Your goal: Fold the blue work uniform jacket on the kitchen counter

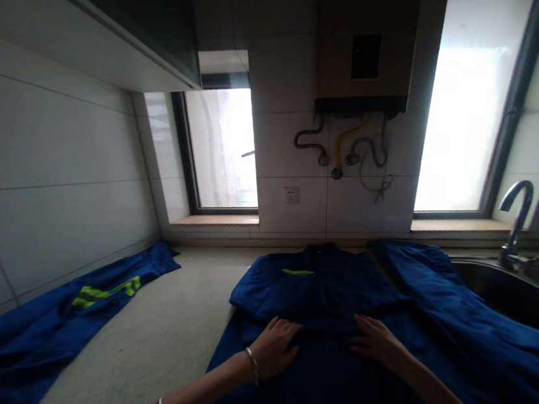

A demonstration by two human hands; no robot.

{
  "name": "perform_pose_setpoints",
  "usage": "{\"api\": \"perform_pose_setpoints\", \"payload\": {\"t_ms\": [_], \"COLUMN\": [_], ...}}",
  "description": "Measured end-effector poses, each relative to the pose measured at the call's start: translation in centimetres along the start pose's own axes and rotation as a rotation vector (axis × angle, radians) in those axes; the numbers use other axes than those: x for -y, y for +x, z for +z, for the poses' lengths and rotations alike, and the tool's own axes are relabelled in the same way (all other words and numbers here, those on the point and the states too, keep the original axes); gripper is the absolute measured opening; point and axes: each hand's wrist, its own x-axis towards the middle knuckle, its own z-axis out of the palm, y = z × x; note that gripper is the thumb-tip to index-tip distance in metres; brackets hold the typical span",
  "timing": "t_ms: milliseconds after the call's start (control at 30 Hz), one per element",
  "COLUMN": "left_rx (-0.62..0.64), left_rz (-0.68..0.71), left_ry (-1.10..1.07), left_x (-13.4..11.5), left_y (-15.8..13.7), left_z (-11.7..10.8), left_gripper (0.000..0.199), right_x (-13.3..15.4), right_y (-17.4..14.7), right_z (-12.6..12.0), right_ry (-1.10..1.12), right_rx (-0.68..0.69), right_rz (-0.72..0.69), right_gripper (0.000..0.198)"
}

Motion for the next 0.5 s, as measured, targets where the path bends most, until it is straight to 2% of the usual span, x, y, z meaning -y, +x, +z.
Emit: {"api": "perform_pose_setpoints", "payload": {"t_ms": [100, 200, 333, 500], "left_rx": [-0.011, 0.008, 0.056, 0.091], "left_rz": [0.041, 0.075, 0.092, 0.092], "left_ry": [-0.002, -0.008, -0.028, -0.054], "left_x": [-1.1, -2.2, -2.5, -2.0], "left_y": [0.9, 1.0, 0.3, -0.5], "left_z": [-0.1, 0.0, 0.4, 1.0], "left_gripper": [0.04, 0.04, 0.043, 0.045], "right_x": [0.4, 0.6, 0.6, 1.0], "right_y": [1.5, 2.9, 3.0, 1.0], "right_z": [0.8, 1.0, 0.4, 0.2], "right_ry": [-0.063, -0.141, -0.212, -0.284], "right_rx": [-0.148, -0.213, -0.083, 0.106], "right_rz": [-0.087, -0.138, -0.112, -0.022], "right_gripper": [0.068, 0.053, 0.029, 0.029]}}
